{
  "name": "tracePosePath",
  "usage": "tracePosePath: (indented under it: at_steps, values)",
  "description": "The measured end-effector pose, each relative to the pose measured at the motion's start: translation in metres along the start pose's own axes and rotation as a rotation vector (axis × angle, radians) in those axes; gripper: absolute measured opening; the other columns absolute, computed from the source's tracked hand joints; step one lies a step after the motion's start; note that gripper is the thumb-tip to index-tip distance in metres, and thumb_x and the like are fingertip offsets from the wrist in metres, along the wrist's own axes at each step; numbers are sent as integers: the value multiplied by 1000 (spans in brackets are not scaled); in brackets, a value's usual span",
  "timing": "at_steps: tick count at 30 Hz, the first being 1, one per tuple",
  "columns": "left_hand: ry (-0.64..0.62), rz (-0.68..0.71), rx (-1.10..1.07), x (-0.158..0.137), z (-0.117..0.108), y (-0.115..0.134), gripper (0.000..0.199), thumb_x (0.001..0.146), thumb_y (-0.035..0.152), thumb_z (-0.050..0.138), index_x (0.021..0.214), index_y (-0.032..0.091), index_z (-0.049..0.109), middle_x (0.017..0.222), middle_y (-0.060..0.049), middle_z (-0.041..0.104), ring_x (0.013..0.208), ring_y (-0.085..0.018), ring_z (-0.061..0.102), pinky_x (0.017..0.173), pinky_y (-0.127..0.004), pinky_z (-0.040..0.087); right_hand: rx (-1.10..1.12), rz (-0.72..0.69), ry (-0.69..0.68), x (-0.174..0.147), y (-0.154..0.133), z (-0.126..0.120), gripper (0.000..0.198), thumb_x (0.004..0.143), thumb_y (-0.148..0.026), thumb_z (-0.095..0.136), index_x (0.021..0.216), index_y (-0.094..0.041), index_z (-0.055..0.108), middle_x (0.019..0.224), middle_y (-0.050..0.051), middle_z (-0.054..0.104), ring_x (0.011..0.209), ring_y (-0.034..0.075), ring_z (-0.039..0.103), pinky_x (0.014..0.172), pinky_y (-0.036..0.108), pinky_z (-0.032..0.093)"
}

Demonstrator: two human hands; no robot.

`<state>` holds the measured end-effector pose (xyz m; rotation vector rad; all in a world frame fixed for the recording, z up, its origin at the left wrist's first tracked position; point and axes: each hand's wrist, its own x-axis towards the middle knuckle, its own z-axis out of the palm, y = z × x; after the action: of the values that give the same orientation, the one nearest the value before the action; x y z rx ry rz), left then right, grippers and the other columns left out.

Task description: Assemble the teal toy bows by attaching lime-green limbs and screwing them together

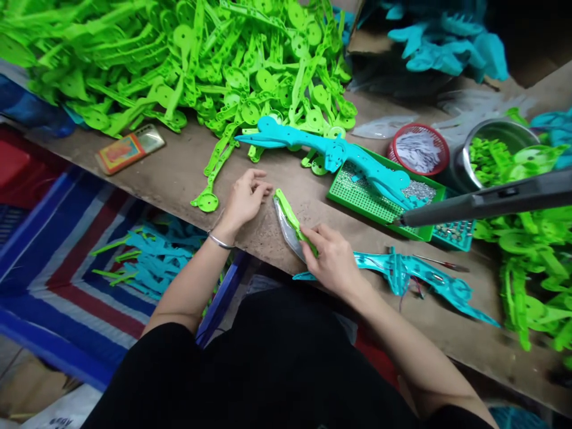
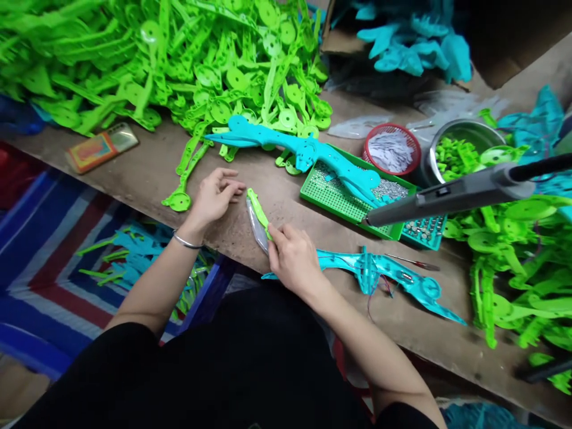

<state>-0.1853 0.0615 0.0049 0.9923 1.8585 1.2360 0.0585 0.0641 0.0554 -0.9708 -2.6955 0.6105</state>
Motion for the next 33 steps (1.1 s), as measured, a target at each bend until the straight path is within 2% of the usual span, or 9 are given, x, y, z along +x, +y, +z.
tracePosePath:
  at_steps: [6, 13, 16, 18, 21, 25, 29, 33]
  values:
    - [-100, 5, 55, 2, -1, 5, 29, 84, 26, 69, 111, 19, 62, 87, -3, 75, 77, -16, 70, 70, -27, 56, 7, 15, -49, 1, -2, 3, 38, 98, -24, 47, 127, -13, 69, 95, 13, 70, 86, 25, 66, 78, 39, 55]
    - [-95, -7, 74, 5, 3, 7, 44, 68, 21, 85, 106, 17, 63, 81, -1, 73, 71, -15, 68, 68, -28, 54, -7, 29, -91, 1, 0, 6, 38, 97, -23, 47, 128, -14, 69, 93, 12, 69, 85, 25, 63, 78, 38, 52]
    - [-98, -18, 33, 6, 4, 6, 43, 67, 18, 85, 104, 16, 63, 78, -1, 72, 70, -15, 69, 66, -27, 54, -47, 37, -82, 6, -2, 2, 36, 97, -31, 52, 122, -13, 70, 96, 14, 69, 91, 29, 60, 82, 43, 50]
    - [-96, -17, 15, 6, 4, 6, 42, 67, 17, 85, 103, 16, 64, 77, -1, 72, 70, -15, 69, 67, -27, 54, -74, 36, -94, 12, -8, 1, 45, 96, -41, 54, 129, -11, 64, 104, 17, 68, 97, 32, 59, 87, 47, 50]
    - [-88, -14, 12, 6, 4, 8, 41, 66, 18, 86, 101, 16, 64, 77, 0, 72, 70, -14, 69, 69, -28, 55, -103, 54, -156, 25, -18, 7, 67, 95, -49, 55, 146, -5, 47, 118, 23, 63, 105, 36, 58, 93, 51, 50]
    - [-90, -24, 9, 6, 3, 8, 38, 65, 17, 86, 98, 15, 66, 77, -1, 72, 69, -14, 69, 68, -27, 55, -145, 78, -242, 37, -22, 25, 72, 94, -30, 52, 155, 1, 30, 122, 28, 58, 107, 37, 57, 93, 53, 52]
    - [-83, -50, -36, 5, 3, 7, 37, 65, 19, 87, 97, 15, 69, 79, -2, 73, 70, -14, 69, 67, -26, 57, -89, 47, -225, 35, -16, 36, 71, 93, -22, 46, 158, 0, 25, 123, 27, 55, 107, 35, 57, 94, 52, 53]
    - [-173, -225, -234, -1, 2, 13, 23, 75, 28, 84, 87, 14, 71, 77, -4, 72, 70, -15, 70, 67, -27, 60, -65, 44, -180, 31, -18, 34, 72, 94, -22, 46, 159, -1, 25, 123, 27, 55, 109, 36, 57, 96, 52, 52]
